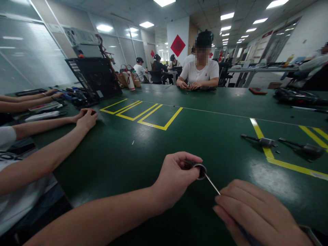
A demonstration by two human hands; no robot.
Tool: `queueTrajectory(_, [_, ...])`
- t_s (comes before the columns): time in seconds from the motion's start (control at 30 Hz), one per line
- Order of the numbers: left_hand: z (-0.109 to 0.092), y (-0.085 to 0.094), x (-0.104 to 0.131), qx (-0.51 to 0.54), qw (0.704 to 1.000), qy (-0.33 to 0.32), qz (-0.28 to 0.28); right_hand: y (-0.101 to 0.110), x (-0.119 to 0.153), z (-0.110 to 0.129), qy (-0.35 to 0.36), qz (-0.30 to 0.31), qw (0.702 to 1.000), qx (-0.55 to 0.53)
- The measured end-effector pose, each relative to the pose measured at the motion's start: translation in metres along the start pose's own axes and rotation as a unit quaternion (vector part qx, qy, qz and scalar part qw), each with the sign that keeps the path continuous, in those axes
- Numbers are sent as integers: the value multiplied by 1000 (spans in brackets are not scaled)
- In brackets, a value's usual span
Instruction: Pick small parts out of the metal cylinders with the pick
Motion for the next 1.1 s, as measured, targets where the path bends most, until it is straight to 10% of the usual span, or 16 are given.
queueTrajectory(0.27, [-7,6,-3,-22,999,32,-18,7,6,-46,-357,-63,916,-173])
queueTrajectory(0.83, [-9,2,-1,-3,999,52,1,-17,13,-54,-402,23,884,-239])
queueTrajectory(1.1, [-10,1,-1,8,1000,10,-20,-18,11,-59,-555,-222,636,-488])
Point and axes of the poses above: each hand's wrist, its own x-axis away from the middle knuckle, its own y-axis out of the back of the hand, z = x × y, the point moved 1 cm from there along -x, towards the middle knuckle, and after that the axes turned 15 degrees about y, right-handed, at the moved point
